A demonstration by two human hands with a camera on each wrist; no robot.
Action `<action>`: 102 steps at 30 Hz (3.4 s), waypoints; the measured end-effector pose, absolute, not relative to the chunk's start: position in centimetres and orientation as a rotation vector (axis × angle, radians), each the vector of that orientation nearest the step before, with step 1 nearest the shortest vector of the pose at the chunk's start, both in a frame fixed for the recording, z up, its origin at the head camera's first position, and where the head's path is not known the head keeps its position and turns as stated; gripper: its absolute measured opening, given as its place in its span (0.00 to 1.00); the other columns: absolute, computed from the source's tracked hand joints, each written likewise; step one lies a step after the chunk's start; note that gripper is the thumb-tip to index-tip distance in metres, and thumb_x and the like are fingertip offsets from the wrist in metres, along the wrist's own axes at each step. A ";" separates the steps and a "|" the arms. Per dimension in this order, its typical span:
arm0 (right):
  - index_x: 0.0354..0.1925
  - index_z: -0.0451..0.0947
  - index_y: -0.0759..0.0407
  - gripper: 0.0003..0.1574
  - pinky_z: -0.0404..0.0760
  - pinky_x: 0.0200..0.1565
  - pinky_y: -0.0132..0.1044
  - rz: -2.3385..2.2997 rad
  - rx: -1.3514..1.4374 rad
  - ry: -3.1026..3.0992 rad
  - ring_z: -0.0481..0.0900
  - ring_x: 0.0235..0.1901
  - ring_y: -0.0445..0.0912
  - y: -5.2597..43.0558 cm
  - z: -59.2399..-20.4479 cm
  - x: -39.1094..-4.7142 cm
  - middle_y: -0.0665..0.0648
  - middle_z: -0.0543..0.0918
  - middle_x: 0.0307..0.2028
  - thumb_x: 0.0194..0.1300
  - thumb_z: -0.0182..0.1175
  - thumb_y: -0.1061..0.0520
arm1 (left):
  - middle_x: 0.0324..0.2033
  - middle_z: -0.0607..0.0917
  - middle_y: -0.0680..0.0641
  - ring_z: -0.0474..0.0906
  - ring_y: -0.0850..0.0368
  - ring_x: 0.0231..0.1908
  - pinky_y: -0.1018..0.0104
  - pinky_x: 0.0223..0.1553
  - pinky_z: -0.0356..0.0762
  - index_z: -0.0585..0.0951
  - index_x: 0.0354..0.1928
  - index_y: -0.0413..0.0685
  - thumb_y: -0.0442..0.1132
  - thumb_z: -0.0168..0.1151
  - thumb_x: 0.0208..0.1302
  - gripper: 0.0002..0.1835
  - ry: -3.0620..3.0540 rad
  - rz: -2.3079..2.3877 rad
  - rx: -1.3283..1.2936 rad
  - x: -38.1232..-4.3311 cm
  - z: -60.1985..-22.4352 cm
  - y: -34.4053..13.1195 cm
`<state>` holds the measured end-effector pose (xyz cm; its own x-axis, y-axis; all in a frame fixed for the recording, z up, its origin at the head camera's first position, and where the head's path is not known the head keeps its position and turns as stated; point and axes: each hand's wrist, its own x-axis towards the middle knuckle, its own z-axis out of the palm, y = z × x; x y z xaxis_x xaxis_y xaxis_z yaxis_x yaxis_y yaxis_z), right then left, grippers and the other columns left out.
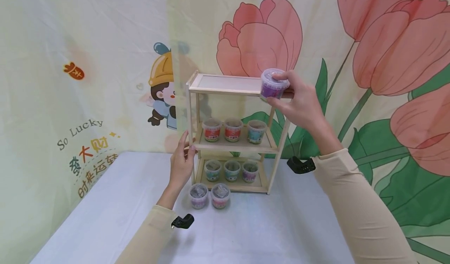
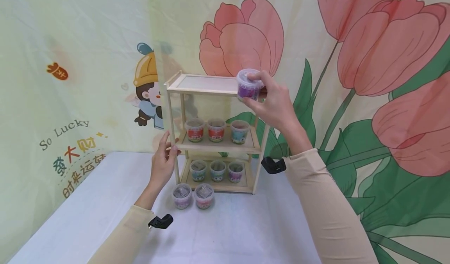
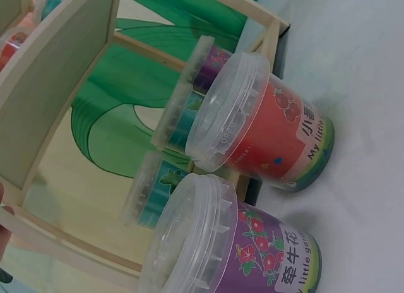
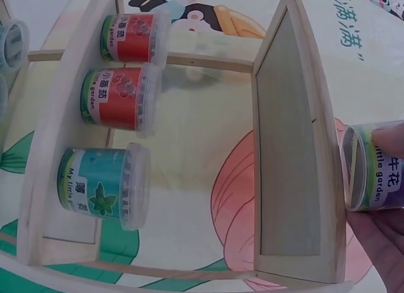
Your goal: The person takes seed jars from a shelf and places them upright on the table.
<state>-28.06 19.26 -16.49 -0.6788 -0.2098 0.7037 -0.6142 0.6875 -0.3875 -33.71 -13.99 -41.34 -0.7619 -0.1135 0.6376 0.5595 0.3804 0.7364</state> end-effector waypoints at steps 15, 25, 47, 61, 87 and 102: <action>0.65 0.76 0.59 0.35 0.82 0.58 0.34 0.872 0.637 -2.119 0.88 0.55 0.58 19.8 -18.5 -27.3 0.63 0.82 0.63 0.63 0.77 0.62 | 0.63 0.85 0.44 0.89 0.43 0.46 0.44 0.50 0.85 0.61 0.83 0.67 0.42 0.55 0.84 0.32 -2.007 -1.418 -0.397 -33.9 -41.7 -14.0; 0.65 0.78 0.60 0.35 0.79 0.57 0.27 0.934 0.691 -2.136 0.86 0.58 0.62 19.3 -23.1 -26.8 0.66 0.83 0.60 0.61 0.78 0.65 | 0.63 0.86 0.45 0.90 0.46 0.46 0.46 0.49 0.87 0.60 0.83 0.69 0.41 0.55 0.84 0.33 -2.019 -1.380 -0.399 -34.0 -41.8 -14.0; 0.62 0.82 0.58 0.35 0.85 0.55 0.38 1.174 0.590 -2.178 0.88 0.55 0.57 16.6 -35.3 -25.5 0.63 0.85 0.58 0.56 0.80 0.69 | 0.63 0.85 0.45 0.90 0.43 0.47 0.43 0.51 0.86 0.60 0.83 0.70 0.44 0.54 0.84 0.32 -2.018 -1.386 -0.396 -34.2 -41.9 -14.1; 0.60 0.81 0.57 0.34 0.85 0.55 0.39 1.345 0.497 -2.222 0.88 0.55 0.57 15.4 -41.3 -25.5 0.62 0.85 0.59 0.56 0.79 0.69 | 0.63 0.85 0.44 0.90 0.44 0.47 0.42 0.51 0.86 0.60 0.83 0.68 0.44 0.54 0.84 0.32 -2.020 -1.366 -0.391 -34.2 -41.8 -14.1; 0.55 0.84 0.55 0.35 0.87 0.53 0.41 1.488 0.345 -2.333 0.87 0.55 0.60 14.5 -49.2 -26.1 0.65 0.85 0.58 0.51 0.80 0.73 | 0.63 0.85 0.45 0.89 0.45 0.48 0.44 0.52 0.86 0.60 0.83 0.74 0.45 0.53 0.84 0.32 -2.040 -1.384 -0.370 -34.3 -42.0 -14.1; 0.55 0.83 0.52 0.33 0.88 0.51 0.38 1.473 0.296 -2.450 0.87 0.56 0.57 14.4 -51.8 -26.5 0.63 0.86 0.58 0.53 0.80 0.71 | 0.63 0.84 0.43 0.88 0.36 0.49 0.42 0.53 0.85 0.60 0.83 0.71 0.44 0.54 0.84 0.31 -2.026 -1.404 -0.392 -34.2 -41.9 -14.2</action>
